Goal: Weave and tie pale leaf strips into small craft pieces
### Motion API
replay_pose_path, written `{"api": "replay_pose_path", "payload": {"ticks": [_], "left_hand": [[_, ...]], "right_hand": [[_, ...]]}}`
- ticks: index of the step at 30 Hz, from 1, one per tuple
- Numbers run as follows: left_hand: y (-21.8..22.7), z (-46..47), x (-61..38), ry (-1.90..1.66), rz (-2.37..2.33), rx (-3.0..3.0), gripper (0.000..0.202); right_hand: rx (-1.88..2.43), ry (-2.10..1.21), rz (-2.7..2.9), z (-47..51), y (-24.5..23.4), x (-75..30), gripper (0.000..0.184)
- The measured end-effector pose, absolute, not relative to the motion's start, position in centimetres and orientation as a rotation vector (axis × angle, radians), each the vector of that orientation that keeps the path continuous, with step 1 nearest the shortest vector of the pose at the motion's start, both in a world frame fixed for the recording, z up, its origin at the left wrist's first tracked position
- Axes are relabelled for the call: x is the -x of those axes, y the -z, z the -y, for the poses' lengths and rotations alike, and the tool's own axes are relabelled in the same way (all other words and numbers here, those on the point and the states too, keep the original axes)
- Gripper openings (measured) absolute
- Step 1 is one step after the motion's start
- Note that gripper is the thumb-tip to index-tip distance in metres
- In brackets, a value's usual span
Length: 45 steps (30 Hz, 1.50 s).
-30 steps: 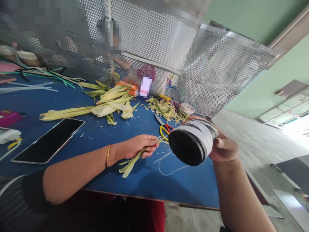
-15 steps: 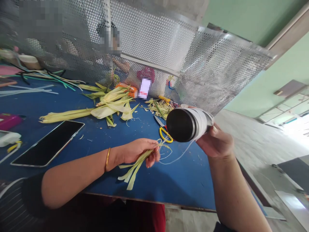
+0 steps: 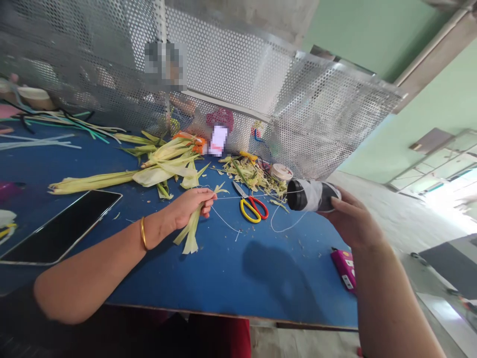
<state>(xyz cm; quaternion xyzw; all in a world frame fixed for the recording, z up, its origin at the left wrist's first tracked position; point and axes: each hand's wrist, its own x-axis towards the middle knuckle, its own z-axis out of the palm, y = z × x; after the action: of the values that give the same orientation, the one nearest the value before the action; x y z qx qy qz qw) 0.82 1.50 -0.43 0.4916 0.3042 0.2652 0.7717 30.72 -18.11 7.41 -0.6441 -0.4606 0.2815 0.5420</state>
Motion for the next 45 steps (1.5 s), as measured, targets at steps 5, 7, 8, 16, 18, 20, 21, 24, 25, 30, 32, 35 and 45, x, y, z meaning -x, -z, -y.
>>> {"api": "replay_pose_path", "payload": {"ticks": [5,7,8,16,18,20,21,24,25,30,32,35,45], "left_hand": [[-0.6,-3.0,0.2,-0.704,-0.763,-1.161,0.019],[-1.0,-3.6,0.6,-0.766,-0.786,-1.194,0.02],[-1.2,-3.9,0.8,-0.794,-0.793,-1.202,0.02],[-2.5,-5.9,2.6,-0.878,-0.792,-1.188,0.017],[-2.7,-6.0,2.8,-0.889,-0.813,-1.225,0.016],[-2.8,-6.0,3.0,-0.895,-0.829,-1.265,0.015],[-2.8,-6.0,3.0,-0.893,-0.835,-1.283,0.015],[-2.9,-5.8,3.1,-0.881,-0.829,-1.328,0.014],[-2.8,-5.7,3.1,-0.873,-0.823,-1.341,0.014],[-2.4,-5.6,2.9,-0.794,-0.802,-1.371,0.013],[-2.2,-5.6,2.9,-0.781,-0.785,-1.369,0.014],[-2.2,-5.7,2.9,-0.785,-0.783,-1.353,0.017],[-1.5,-5.9,2.5,-0.843,-0.769,-1.348,0.022]], "right_hand": [[1.942,-0.344,0.958,17.6,-5.1,-33.8,0.053],[2.086,-0.225,0.983,16.9,-3.8,-35.0,0.059],[2.134,-0.195,1.001,16.4,-3.3,-35.5,0.061],[2.545,-0.081,1.251,13.6,-1.9,-36.2,0.054],[2.545,-0.054,1.246,13.4,-1.8,-35.6,0.057],[2.494,0.104,1.226,13.3,-1.8,-34.3,0.06],[2.45,0.202,1.219,13.0,-1.8,-33.4,0.059],[2.396,0.248,1.329,11.4,-1.7,-29.8,0.04],[2.441,0.133,1.447,10.4,-1.6,-28.6,0.036],[2.554,-0.214,1.661,4.6,0.2,-24.9,0.024],[2.604,-0.302,1.672,2.9,1.0,-24.6,0.03],[2.6,-0.368,1.636,1.8,1.7,-24.9,0.03],[1.903,-0.271,1.009,2.4,0.5,-29.1,0.044]]}}
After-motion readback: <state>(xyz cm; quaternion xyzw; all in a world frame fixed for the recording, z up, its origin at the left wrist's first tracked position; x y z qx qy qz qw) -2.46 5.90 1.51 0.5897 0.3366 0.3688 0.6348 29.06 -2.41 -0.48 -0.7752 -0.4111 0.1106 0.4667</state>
